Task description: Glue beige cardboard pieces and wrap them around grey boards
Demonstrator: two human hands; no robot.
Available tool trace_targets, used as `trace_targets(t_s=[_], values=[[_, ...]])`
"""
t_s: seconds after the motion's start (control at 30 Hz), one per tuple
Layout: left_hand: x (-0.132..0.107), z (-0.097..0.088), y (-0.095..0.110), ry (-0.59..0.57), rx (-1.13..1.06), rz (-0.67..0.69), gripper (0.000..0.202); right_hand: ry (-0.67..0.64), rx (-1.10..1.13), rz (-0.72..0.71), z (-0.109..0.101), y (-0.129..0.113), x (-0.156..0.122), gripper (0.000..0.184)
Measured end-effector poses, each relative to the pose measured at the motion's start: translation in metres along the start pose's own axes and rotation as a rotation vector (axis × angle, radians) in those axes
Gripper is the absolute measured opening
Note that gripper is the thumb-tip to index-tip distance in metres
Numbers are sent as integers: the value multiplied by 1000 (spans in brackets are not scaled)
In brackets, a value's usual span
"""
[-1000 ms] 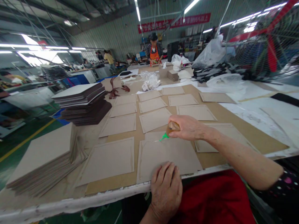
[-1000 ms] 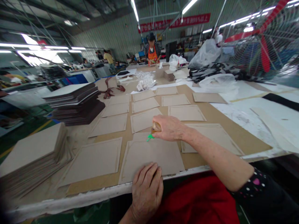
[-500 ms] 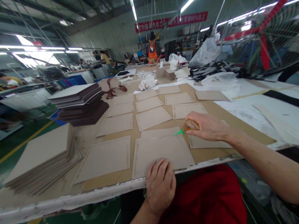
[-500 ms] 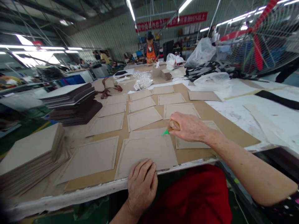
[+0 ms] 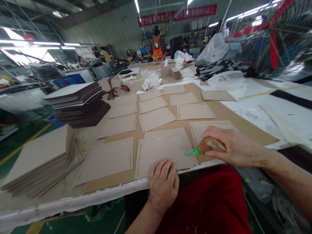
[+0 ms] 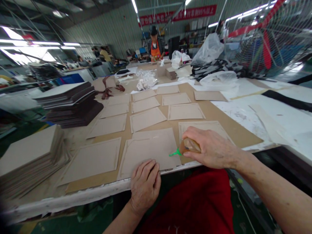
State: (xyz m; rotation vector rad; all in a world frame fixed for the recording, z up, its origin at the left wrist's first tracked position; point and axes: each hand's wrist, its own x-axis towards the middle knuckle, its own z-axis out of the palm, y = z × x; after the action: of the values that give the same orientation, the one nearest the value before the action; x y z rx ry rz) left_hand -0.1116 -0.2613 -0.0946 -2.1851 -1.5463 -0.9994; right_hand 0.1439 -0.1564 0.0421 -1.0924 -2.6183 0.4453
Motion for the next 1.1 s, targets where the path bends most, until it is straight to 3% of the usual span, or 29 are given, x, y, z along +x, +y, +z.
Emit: trace_targets(t_s=[0.2, 0.4, 0.63, 0.87, 1.1], values=[[2, -1, 0, -25, -13, -6, 27, -49, 37, -22, 1, -4, -20, 27], [2, -1, 0, -30, -13, -5, 28, 65, 59, -37, 9, 2, -22, 25], [5, -4, 3, -36, -28, -24, 26, 7, 84, -55, 4, -1, -25, 29], [12, -10, 5, -88, -30, -56, 24, 159, -66, -3, 13, 15, 9, 26], [19, -16, 4, -201, 42, -11, 26, 165, -152, -49, 10, 17, 40, 23]])
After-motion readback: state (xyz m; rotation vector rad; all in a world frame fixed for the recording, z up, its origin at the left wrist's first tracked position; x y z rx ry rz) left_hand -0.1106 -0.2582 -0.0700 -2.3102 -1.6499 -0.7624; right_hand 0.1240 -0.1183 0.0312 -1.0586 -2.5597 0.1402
